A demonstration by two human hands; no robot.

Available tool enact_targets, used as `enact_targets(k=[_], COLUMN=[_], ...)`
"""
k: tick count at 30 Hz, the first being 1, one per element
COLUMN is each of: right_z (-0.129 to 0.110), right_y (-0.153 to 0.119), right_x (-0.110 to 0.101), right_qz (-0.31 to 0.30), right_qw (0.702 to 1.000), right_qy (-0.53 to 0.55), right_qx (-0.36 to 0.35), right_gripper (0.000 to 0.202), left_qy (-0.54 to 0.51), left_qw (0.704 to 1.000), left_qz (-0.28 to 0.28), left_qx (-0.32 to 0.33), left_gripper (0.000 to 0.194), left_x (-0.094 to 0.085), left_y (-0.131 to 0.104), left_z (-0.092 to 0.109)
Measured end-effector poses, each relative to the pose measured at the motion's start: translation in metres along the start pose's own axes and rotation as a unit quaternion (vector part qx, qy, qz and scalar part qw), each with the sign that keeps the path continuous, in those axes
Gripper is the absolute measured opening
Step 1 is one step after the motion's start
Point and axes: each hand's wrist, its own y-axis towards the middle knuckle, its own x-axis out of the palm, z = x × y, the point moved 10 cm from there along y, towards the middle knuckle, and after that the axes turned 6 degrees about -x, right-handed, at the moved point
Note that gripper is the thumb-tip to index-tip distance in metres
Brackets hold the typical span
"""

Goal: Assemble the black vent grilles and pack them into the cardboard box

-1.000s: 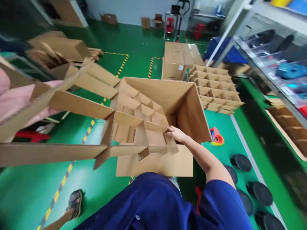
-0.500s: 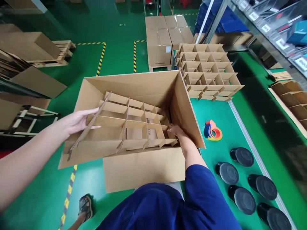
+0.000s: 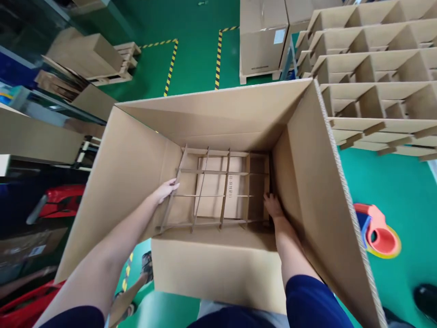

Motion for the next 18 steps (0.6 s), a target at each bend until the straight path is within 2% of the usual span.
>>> enact_targets(k=[6,12,15,18], right_z=[0.01,0.016,0.009,-0.009], right_y=[0.014,0.029,0.035,0.041], right_x=[0.037,0.062,0.058,0.027], right_qz=[-0.005,-0.045,-0.082,-0.097], right_qw=[1.0,0.999,0.996,0.992], right_qy=[-0.024,-0.015,0.009,0.043], right_qx=[-0.009,0.008,0.032,0.062], right_gripper=[0.045,0.052,0.051,0.043], left_qy=[0.005,0.056,0.097,0.136], left_qw=[0.999,0.997,0.993,0.988], left_qz=[0.03,0.043,0.032,0.019], left_qx=[-0.011,-0.028,-0.053,-0.071], left_gripper=[0.062,0.065,0.07,0.073], left_x=[0.041,0.083,0.11,0.132], left_y=[0.054,0.103,0.114,0.106], left_z=[-0.053,-0.086,-0.1,-0.106])
